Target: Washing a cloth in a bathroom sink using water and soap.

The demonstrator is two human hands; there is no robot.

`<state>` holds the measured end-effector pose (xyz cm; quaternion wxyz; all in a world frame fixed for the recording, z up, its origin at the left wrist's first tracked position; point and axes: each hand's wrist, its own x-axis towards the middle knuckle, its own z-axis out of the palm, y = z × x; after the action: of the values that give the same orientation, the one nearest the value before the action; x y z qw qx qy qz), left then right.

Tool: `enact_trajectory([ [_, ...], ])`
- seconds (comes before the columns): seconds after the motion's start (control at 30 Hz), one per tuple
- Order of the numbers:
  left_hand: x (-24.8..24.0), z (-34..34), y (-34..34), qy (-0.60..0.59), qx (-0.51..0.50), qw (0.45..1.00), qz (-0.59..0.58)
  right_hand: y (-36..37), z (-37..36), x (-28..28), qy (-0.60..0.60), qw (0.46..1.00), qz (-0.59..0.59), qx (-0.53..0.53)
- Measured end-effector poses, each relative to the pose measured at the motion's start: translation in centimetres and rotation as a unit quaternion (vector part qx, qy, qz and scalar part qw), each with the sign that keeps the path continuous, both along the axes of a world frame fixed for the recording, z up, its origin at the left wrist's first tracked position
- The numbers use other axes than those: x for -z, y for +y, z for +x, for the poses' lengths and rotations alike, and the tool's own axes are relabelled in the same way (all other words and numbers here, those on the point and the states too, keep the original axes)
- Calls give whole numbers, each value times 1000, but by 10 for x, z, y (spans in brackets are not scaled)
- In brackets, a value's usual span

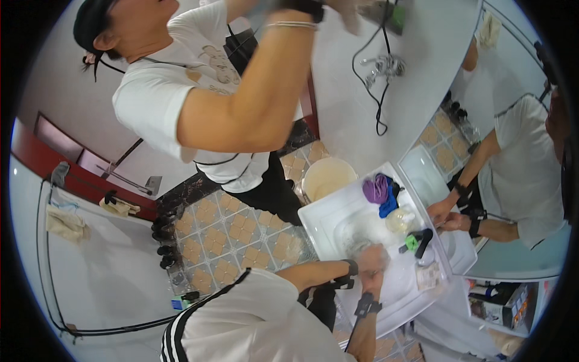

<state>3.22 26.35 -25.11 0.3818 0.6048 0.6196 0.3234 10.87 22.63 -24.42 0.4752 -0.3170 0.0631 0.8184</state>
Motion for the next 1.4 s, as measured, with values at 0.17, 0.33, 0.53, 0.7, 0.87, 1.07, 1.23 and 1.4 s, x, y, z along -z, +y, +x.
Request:
enact_trajectory([
  [0.17,8,8,-3,-79,94,990,71,10,21,20,-16,999,-33,-13],
  [0.33,52,9,15,102,-95,987,79,21,14,45,-299,913,232,-153],
  [0.53,8,28,-15,1,33,984,173,5,35,13,7,1000,0,-12],
  [0.7,72,13,10,88,-194,972,101,17,2,5,12,997,-30,-75],
  [0.87,12,-26,33,23,-128,985,-109,1,-4,-27,-32,998,-25,-40],
  [1.07,-48,-24,19,-81,106,988,-81,-4,2,0,59,990,-106,65],
  [1.23,-35,9,-24,89,-35,995,24,12,4,7,5,999,10,-32],
  [1.4,-5,-20,18,111,-48,992,26,26,-10,10,18,997,56,-54],
])
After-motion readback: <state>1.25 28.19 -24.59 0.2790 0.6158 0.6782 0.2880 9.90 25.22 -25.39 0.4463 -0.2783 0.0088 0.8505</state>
